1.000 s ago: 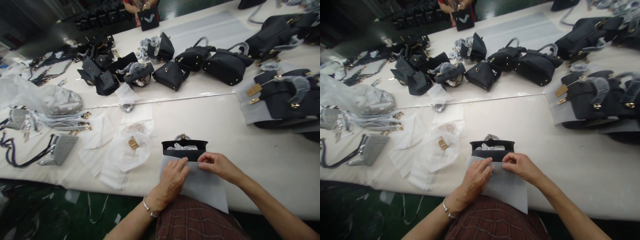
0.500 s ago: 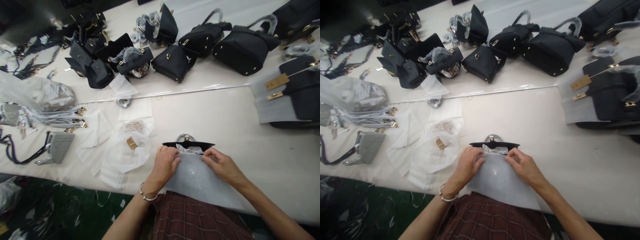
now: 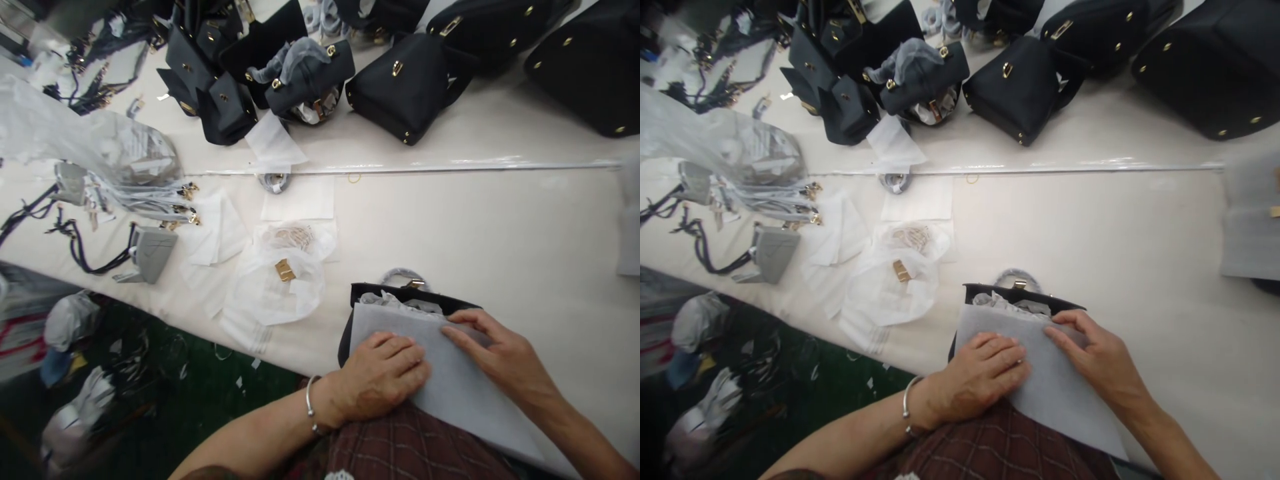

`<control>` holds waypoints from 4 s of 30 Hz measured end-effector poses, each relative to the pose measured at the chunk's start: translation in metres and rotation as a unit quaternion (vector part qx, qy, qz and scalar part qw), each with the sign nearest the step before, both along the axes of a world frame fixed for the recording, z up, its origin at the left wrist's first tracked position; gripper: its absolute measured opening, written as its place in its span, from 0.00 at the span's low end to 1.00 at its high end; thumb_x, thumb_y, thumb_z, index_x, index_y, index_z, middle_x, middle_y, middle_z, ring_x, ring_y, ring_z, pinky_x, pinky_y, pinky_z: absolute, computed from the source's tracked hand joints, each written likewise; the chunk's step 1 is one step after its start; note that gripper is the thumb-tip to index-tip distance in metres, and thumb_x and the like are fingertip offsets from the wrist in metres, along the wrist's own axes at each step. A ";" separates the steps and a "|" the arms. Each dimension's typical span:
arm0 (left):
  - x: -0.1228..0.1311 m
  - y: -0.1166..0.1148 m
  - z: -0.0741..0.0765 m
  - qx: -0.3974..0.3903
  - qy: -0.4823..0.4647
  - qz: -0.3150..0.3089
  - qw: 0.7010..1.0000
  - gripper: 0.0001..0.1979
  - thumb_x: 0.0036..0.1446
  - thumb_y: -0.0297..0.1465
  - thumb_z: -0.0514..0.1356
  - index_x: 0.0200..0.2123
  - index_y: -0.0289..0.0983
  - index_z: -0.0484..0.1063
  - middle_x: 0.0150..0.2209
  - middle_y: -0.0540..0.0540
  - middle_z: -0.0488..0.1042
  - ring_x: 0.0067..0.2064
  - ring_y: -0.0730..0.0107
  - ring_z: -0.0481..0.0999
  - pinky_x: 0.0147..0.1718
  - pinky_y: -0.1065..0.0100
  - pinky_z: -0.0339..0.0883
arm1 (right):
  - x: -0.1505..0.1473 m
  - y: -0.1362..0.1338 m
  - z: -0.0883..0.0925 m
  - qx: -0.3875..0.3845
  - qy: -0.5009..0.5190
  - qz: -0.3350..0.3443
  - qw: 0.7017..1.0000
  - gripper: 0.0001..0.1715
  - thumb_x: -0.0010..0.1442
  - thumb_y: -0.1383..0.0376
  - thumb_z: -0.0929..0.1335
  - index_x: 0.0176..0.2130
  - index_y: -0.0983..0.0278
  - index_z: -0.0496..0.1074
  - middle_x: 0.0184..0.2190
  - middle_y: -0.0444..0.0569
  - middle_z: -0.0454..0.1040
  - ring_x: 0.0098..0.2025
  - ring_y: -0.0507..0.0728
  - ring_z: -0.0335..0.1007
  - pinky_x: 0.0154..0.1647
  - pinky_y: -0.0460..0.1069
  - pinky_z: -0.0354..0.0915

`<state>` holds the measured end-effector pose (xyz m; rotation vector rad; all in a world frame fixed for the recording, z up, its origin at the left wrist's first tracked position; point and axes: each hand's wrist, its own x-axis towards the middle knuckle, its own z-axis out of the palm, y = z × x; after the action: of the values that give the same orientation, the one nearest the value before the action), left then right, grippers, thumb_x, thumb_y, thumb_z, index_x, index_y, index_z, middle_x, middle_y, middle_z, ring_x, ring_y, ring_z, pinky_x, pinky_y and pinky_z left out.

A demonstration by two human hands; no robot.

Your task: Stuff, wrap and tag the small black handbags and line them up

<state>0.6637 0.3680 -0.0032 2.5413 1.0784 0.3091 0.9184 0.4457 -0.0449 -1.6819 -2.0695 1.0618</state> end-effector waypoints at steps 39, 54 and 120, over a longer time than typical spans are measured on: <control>-0.014 -0.011 -0.019 0.077 -0.036 0.036 0.996 0.13 0.69 0.28 0.52 0.53 0.39 0.70 0.52 0.47 0.76 0.57 0.67 0.70 0.56 0.61 0.63 | -0.037 -0.044 0.000 0.170 0.152 0.227 0.947 0.17 0.63 0.66 0.67 0.52 0.60 0.70 0.57 0.53 0.73 0.64 0.62 0.63 0.68 0.65 0.55; -0.012 -0.018 -0.035 0.076 -0.036 0.002 0.996 0.13 0.69 0.27 0.51 0.54 0.35 0.70 0.57 0.44 0.73 0.61 0.65 0.67 0.61 0.58 0.60 | -0.041 -0.043 -0.003 0.189 0.170 0.176 0.951 0.08 0.60 0.70 0.69 0.40 0.58 0.73 0.47 0.52 0.77 0.57 0.63 0.69 0.62 0.67 0.64; -0.014 -0.024 -0.072 0.144 -0.085 -0.053 0.985 0.29 0.67 0.48 0.51 0.58 0.30 0.64 0.52 0.38 0.73 0.57 0.58 0.70 0.63 0.54 0.57 | -0.056 -0.111 0.012 0.300 -0.038 0.088 0.949 0.13 0.66 0.69 0.64 0.49 0.60 0.73 0.47 0.49 0.79 0.49 0.58 0.77 0.54 0.54 0.72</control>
<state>0.6494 0.3437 -0.0750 2.7492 0.8848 0.6834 0.8622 0.3343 -0.0327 -1.2613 -2.3060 0.3359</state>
